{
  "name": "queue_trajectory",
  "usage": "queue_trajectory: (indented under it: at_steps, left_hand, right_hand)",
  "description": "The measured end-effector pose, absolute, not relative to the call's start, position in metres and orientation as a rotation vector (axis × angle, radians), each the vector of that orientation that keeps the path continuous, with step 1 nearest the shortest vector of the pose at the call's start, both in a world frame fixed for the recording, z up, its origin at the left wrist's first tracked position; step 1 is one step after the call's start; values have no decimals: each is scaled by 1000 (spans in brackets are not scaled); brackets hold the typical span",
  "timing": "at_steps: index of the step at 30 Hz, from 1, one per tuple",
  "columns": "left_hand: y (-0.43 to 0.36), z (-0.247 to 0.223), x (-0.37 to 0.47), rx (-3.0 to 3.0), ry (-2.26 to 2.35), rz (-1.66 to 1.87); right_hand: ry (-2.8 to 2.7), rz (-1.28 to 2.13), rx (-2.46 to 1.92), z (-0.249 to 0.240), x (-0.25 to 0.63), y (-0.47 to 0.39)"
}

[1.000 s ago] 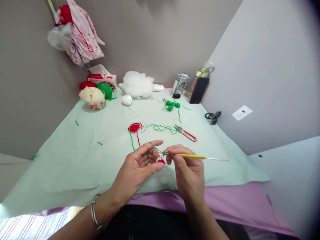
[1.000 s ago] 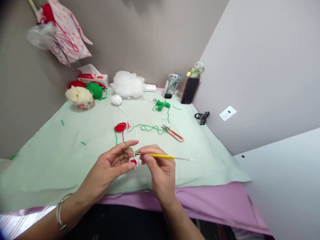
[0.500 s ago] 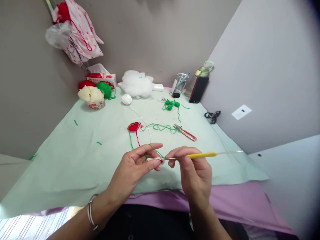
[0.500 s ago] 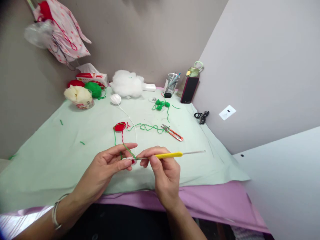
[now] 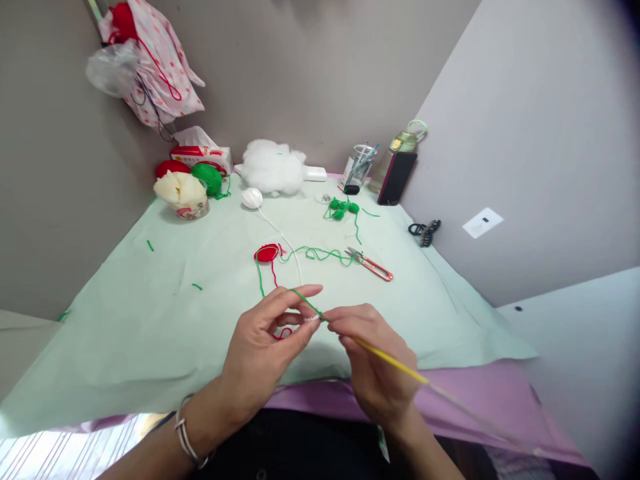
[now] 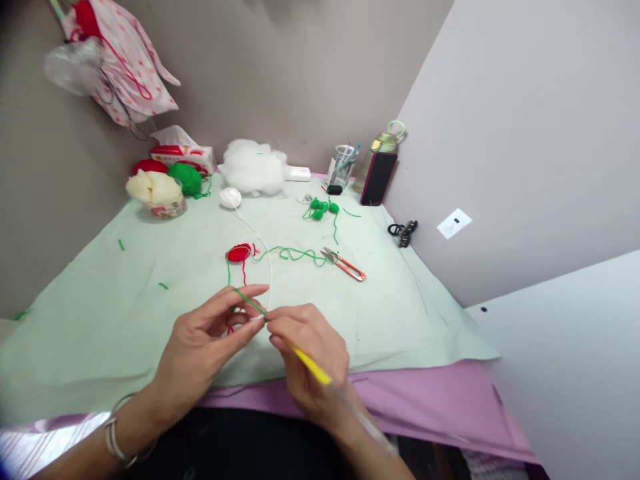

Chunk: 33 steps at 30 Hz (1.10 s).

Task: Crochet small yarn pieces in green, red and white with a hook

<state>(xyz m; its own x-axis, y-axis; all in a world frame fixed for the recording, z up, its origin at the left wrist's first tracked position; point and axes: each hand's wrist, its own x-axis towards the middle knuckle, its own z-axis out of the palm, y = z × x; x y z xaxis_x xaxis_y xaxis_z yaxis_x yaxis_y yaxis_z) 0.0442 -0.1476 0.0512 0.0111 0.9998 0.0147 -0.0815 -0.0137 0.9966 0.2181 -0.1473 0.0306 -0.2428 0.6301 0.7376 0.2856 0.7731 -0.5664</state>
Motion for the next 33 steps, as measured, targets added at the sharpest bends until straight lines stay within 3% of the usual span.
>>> queue_trajectory:
  at_steps: [11, 21, 33]
  left_hand:
    - [-141, 48, 46, 637, 805, 1081]
    - [-136, 52, 37, 701, 823, 1094]
    - [-137, 43, 42, 743, 846, 1082]
  right_hand:
    - [-1940, -180, -767, 3, 215, -149]
    - [-1248, 942, -685, 29, 208, -143]
    - [-1362, 816, -780, 23, 201, -139]
